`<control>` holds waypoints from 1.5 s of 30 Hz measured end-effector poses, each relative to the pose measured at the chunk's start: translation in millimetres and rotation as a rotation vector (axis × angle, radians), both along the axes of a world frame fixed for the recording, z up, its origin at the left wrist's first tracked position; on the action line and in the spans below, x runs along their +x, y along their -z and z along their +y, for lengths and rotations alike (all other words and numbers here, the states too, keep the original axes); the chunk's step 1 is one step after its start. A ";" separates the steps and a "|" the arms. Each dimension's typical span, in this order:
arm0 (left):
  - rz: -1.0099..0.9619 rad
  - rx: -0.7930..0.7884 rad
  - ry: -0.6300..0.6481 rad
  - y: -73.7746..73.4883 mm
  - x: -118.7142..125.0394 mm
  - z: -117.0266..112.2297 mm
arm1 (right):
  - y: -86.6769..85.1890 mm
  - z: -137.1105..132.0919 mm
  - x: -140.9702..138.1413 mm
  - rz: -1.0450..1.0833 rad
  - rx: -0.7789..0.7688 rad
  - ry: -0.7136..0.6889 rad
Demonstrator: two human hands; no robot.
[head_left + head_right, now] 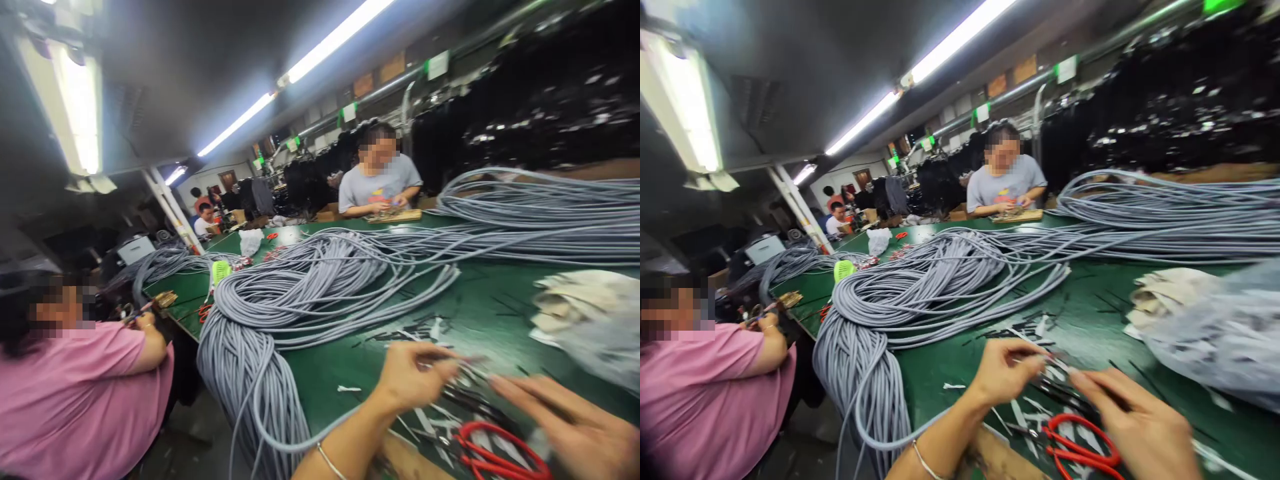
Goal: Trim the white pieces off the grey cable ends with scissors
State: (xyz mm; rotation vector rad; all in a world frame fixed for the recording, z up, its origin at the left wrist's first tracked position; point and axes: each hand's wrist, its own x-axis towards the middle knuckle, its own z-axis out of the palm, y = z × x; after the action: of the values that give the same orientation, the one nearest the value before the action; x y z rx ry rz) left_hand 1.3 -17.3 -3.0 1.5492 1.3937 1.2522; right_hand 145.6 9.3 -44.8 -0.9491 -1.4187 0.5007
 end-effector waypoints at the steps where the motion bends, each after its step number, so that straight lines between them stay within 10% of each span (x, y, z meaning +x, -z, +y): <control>1: -0.053 -0.030 -0.037 -1.4 0.1 1.7 | -7.5 -7.7 -2.5 -0.109 0.053 -0.084; 6: 0.028 -0.013 -0.027 -5.3 -2.8 3.3 | -43.8 -35.5 -11.9 -0.299 0.332 -0.035; 13: 0.296 -0.072 0.164 4.7 -4.8 -0.5 | -72.1 -23.5 41.4 0.057 -0.078 0.473; 24: 0.238 0.089 0.061 -1.5 -9.6 -0.7 | -40.3 -17.8 -1.3 -0.241 -0.434 -0.141; 34: 0.395 0.279 -0.022 -0.1 -7.4 -2.8 | -27.5 -26.7 -17.6 -0.539 -0.024 0.148; 45: 0.479 0.454 0.162 9.0 -4.7 -4.6 | -30.5 -28.3 -10.7 -0.559 0.410 0.187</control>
State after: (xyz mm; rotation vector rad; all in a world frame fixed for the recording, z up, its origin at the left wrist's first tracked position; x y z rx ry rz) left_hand -3.4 -21.9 -12.0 2.3459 1.2765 1.1985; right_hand 134.9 -19.0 -14.3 -0.9051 -1.8152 -0.2172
